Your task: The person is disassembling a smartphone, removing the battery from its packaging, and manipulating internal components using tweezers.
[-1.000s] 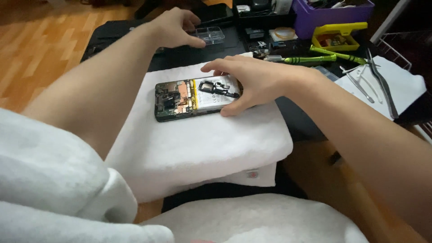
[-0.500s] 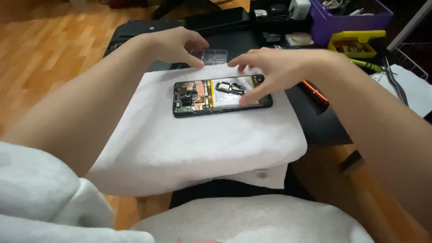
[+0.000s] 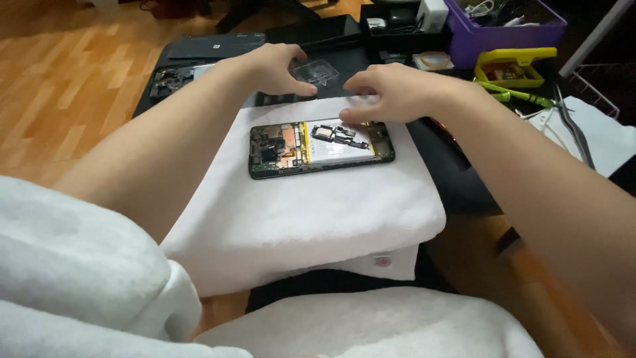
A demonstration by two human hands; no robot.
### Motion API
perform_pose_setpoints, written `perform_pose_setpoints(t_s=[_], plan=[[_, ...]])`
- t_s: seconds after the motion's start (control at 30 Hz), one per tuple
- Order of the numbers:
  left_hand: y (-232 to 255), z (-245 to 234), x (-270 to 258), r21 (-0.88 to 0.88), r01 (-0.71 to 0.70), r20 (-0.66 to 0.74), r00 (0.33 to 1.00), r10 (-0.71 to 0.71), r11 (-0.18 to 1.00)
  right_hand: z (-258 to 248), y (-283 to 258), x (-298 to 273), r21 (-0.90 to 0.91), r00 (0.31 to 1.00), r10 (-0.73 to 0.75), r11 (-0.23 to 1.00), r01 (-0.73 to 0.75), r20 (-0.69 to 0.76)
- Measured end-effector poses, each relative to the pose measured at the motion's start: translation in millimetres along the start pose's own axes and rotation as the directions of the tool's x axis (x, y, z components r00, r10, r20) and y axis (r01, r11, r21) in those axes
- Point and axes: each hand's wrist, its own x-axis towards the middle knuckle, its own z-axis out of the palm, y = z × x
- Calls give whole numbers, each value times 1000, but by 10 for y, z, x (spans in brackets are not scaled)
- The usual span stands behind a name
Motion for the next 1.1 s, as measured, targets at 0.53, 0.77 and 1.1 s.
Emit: perform_pose_setpoints(t_s=[0.53,0.77,1.1], plan=[[-466,-132,-306,-582,-108,-159,987,17,806,277,-290,874,-61,926,224,965,-254,-302],[-524,-139,-1577,-189,96,185,981,-61,977,55,-314,827,3,982,139,990,-139,-128],[-751,424,-1100,-224,-282,-51,959,278,933,-67,-283,-246,344,987,-49,934,99,-151]])
